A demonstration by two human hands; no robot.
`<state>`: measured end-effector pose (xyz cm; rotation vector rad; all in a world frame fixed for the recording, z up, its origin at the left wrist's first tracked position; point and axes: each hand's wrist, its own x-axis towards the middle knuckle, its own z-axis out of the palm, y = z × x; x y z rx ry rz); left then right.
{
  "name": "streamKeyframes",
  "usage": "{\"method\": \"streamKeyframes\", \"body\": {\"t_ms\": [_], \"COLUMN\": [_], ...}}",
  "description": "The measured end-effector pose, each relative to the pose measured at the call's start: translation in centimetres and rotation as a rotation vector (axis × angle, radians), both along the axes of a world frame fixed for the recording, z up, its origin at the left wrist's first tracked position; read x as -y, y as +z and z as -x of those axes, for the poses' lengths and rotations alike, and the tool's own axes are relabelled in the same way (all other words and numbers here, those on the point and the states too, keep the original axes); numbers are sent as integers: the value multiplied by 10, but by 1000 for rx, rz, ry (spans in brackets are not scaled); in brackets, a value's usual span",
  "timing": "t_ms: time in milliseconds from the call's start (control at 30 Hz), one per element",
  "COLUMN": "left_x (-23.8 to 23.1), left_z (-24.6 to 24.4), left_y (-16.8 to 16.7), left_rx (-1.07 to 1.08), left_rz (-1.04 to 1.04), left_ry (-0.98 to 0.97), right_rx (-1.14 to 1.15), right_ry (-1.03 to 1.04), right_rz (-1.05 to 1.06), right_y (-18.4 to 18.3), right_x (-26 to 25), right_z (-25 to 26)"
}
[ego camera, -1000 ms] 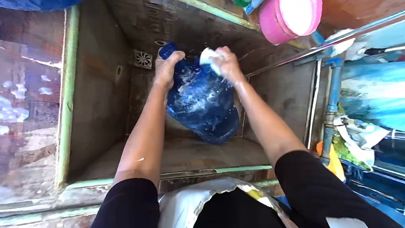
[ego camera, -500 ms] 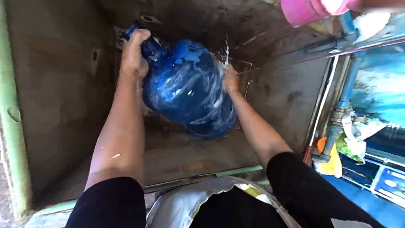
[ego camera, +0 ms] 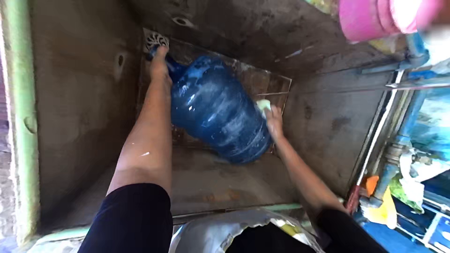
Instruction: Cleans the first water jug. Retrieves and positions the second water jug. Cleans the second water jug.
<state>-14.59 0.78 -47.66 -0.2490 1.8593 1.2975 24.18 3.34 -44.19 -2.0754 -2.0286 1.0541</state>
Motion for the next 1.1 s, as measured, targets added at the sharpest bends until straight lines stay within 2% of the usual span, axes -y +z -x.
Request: {"method": "streamKeyframes", "body": {"t_ms": [100, 167, 200, 333, 400, 500, 567, 633, 700, 767, 800, 833, 933, 1000, 1067, 1100], "left_x": [-2, 3, -2, -2, 5, 11, 7, 4, 4, 3, 1, -2, -19, -7, 1, 10], "left_z": [0, -15, -19, -36, -38, -32, -45, -65, -91, -107, -104, -99, -73, -72, -64, -65], "left_y": [7, 15, 20, 46, 44, 42, 62, 93, 131, 152, 151, 145, 129, 125, 127, 121], "left_rx": [2, -13, -44, -71, -19, 107, 111, 69, 45, 71, 46, -5, -137, -143, -130, -85], "left_rz": [51, 19, -34, -147, -239, -429, -569, -711, -850, -928, -917, -852, -513, -489, -642, -703], "left_ry": [33, 25, 35, 18, -44, -168, -313, -436, -641, -809, -774, -645, -231, -204, -276, -329], "right_rx": [-76, -66, -65, -68, -191, -453, -482, -350, -244, -214, -266, -339, -591, -616, -532, -498], "right_ry": [155, 213, 208, -31, -76, 205, 391, 447, 368, 263, 262, 303, 520, 484, 258, 157], "right_rz": [-279, -268, -246, -105, -154, -457, -602, -376, -77, 14, -78, -214, -468, -345, -114, 0], "right_y": [24, 38, 40, 35, 47, 73, 90, 118, 122, 122, 129, 135, 130, 126, 120, 105], "right_x": [48, 56, 44, -4, 3, 37, 17, -38, -98, -107, -92, -66, 1, -11, -62, -75], "right_z": [1, 3, 13, 45, 56, 86, 105, 110, 104, 89, 84, 78, 89, 102, 124, 122]}}
